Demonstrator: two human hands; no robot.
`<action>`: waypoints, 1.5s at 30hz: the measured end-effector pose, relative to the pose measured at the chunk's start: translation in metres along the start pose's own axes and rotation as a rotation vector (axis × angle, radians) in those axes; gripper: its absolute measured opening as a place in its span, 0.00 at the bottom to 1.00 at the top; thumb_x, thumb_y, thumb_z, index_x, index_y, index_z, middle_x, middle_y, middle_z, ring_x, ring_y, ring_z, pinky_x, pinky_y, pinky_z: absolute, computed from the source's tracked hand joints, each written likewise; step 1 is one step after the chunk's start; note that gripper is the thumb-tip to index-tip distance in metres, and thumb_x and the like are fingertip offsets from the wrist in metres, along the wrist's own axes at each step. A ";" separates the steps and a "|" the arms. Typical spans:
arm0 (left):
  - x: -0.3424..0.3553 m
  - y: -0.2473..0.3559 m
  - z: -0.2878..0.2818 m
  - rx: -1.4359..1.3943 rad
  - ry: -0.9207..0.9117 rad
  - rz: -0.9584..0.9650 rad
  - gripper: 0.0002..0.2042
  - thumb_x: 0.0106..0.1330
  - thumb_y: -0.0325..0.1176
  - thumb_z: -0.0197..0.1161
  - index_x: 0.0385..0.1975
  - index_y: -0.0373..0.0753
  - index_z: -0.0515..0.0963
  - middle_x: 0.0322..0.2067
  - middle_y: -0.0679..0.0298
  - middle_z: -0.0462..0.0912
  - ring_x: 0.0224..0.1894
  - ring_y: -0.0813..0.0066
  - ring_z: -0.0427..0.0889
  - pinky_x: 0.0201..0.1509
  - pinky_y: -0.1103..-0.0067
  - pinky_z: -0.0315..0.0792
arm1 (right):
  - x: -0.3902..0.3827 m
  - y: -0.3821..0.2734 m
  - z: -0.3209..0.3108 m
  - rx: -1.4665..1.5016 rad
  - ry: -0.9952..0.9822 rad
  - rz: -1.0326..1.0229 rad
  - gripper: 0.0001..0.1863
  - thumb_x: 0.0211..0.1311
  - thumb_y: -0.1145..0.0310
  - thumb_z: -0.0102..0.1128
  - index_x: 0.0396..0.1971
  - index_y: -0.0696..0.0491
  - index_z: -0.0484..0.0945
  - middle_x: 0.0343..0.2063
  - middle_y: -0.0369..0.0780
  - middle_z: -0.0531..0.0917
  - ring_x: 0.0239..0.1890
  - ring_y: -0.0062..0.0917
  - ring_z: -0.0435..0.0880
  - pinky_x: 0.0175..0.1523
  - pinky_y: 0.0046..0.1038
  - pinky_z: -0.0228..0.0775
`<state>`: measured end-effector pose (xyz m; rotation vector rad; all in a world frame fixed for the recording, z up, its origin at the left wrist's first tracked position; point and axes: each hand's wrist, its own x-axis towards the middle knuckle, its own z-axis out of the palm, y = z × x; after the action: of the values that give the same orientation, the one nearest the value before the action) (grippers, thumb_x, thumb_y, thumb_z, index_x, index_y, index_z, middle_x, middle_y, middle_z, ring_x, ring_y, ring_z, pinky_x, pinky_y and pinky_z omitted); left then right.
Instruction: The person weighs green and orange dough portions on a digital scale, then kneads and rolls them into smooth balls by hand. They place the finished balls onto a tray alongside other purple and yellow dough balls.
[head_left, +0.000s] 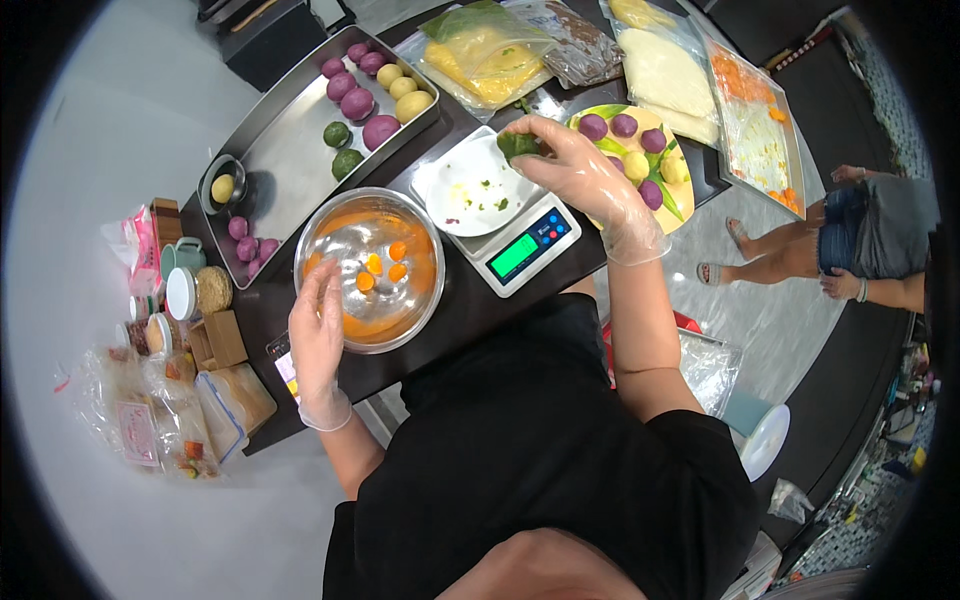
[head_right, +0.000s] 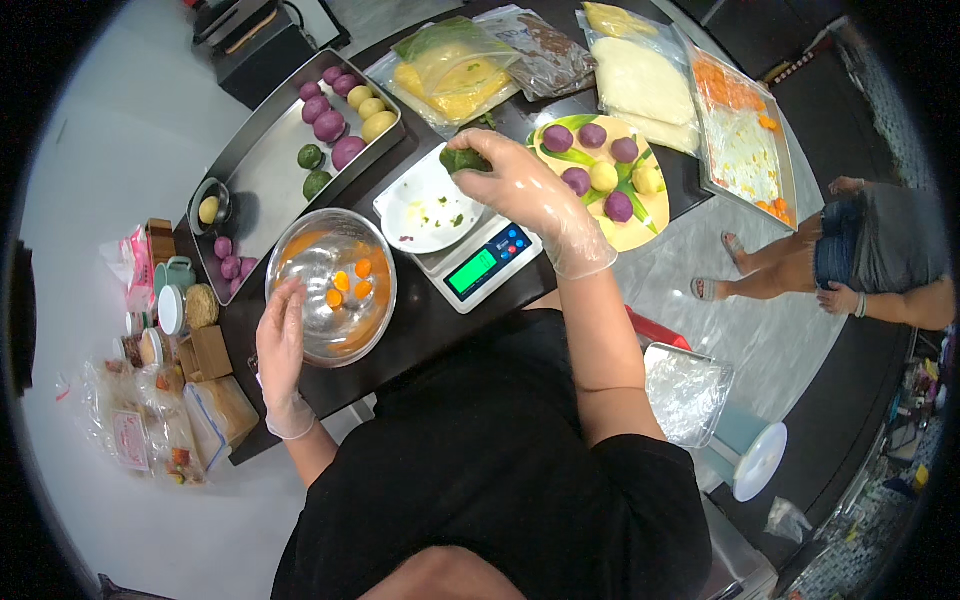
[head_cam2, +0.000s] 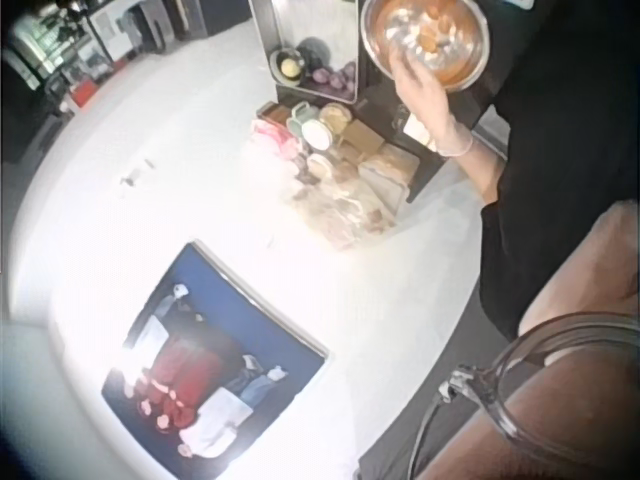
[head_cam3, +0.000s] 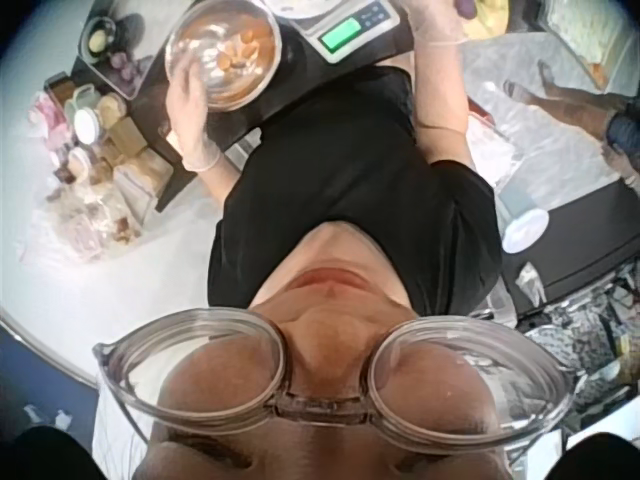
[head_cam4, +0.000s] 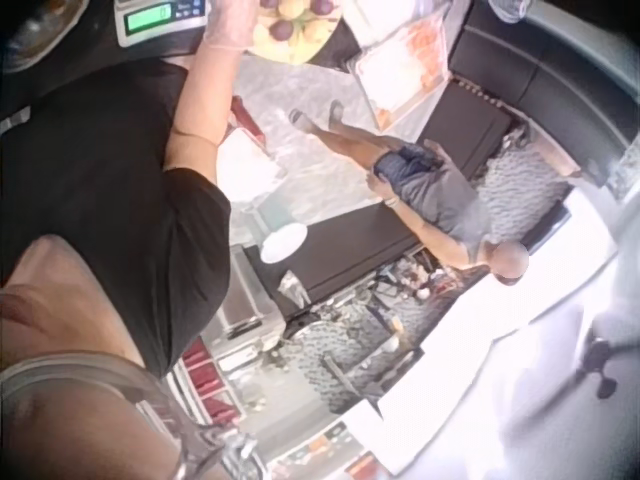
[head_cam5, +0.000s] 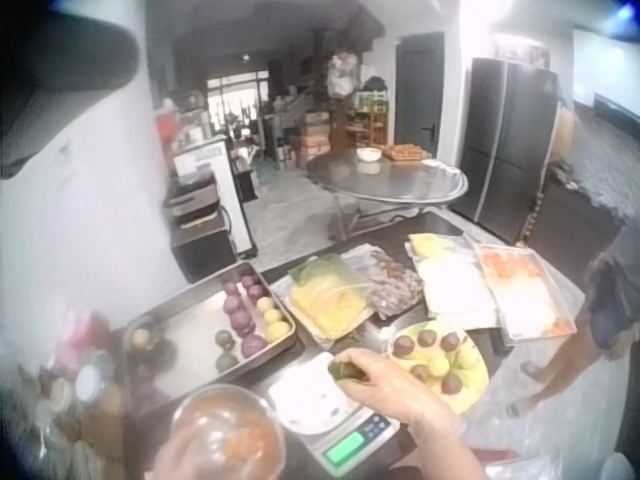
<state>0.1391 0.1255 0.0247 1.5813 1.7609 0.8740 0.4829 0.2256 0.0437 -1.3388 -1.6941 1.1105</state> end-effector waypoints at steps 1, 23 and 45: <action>-0.001 -0.001 0.001 0.005 -0.007 0.011 0.15 0.74 0.32 0.54 0.54 0.31 0.76 0.50 0.52 0.82 0.53 0.65 0.81 0.59 0.75 0.71 | -0.001 -0.002 0.004 -0.010 0.023 0.002 0.19 0.57 0.69 0.58 0.49 0.59 0.75 0.43 0.46 0.81 0.46 0.32 0.81 0.54 0.28 0.70; 0.008 0.000 -0.001 0.090 0.017 0.019 0.17 0.73 0.37 0.55 0.54 0.33 0.76 0.50 0.48 0.82 0.53 0.54 0.81 0.57 0.70 0.72 | -0.005 -0.004 0.031 -0.335 0.024 -0.114 0.16 0.54 0.73 0.60 0.45 0.57 0.76 0.44 0.45 0.79 0.49 0.39 0.80 0.54 0.33 0.71; 0.011 0.001 -0.005 0.024 0.054 -0.022 0.16 0.72 0.34 0.56 0.54 0.34 0.76 0.50 0.50 0.82 0.53 0.58 0.82 0.57 0.72 0.73 | 0.146 0.117 0.007 -0.809 0.312 0.364 0.17 0.47 0.63 0.65 0.36 0.56 0.86 0.37 0.52 0.86 0.42 0.44 0.85 0.53 0.39 0.75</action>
<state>0.1342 0.1364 0.0284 1.5641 1.8294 0.8956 0.4883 0.3784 -0.0647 -2.2504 -1.7592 0.3218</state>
